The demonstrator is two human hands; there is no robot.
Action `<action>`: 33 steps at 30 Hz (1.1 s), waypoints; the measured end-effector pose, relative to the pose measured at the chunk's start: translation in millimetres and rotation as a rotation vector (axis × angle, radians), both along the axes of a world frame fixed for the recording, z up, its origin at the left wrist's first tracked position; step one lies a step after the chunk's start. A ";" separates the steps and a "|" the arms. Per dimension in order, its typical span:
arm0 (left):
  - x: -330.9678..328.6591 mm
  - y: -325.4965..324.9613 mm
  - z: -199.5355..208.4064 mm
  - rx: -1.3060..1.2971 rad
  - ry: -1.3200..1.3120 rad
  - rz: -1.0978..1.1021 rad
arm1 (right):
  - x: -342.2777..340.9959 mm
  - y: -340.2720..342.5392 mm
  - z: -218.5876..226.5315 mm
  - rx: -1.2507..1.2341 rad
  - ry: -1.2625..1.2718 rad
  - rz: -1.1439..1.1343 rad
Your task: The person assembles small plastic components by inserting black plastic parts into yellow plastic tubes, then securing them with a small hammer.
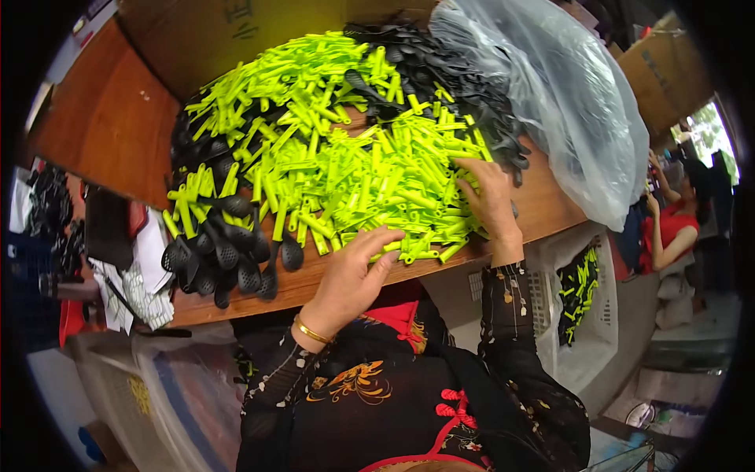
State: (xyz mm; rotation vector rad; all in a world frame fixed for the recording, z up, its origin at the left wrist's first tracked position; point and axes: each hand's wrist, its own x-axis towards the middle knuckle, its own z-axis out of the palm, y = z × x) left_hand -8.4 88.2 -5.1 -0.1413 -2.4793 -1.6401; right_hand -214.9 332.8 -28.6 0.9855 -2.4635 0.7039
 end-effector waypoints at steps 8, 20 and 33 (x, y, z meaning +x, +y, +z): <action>-11.8 12.6 -19.6 -0.285 0.047 -0.049 | -13.2 9.6 -13.1 -0.191 -0.075 0.014; -18.9 22.1 -1.6 -0.102 0.077 -0.011 | -0.8 20.2 -3.7 -0.923 -0.509 0.049; -19.0 32.6 3.3 -0.031 0.045 -0.066 | -26.3 95.5 -17.8 0.218 -0.343 -0.558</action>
